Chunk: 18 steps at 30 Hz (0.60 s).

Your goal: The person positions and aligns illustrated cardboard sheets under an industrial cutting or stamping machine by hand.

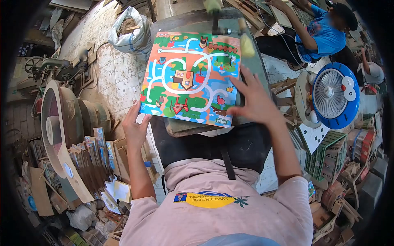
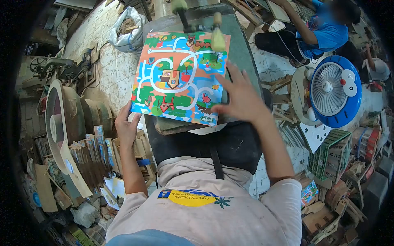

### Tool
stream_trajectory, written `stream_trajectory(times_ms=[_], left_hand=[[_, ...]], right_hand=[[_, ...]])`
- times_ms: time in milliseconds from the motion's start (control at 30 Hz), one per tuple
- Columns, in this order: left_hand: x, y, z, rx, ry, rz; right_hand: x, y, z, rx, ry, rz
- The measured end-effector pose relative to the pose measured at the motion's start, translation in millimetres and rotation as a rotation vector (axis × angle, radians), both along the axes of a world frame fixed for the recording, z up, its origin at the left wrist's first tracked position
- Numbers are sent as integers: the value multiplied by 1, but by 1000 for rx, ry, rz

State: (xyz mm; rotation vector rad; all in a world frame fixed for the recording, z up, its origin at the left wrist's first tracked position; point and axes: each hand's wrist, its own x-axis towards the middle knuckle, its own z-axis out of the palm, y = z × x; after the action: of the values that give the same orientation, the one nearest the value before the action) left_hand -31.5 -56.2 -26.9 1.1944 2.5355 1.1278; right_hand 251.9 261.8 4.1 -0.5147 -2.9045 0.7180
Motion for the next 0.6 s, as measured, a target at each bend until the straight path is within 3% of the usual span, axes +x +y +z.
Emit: stream_trajectory(times_ms=[167, 300, 600], left_hand=[[-4, 2, 4, 1, -44, 2], [-12, 1, -1, 18, -6, -54], [-9, -1, -2, 22, 44, -113]], right_hand=[[5, -93, 6, -2, -85, -226], [2, -83, -15, 27, 49, -259], [3, -61, -12, 51, 26, -195]])
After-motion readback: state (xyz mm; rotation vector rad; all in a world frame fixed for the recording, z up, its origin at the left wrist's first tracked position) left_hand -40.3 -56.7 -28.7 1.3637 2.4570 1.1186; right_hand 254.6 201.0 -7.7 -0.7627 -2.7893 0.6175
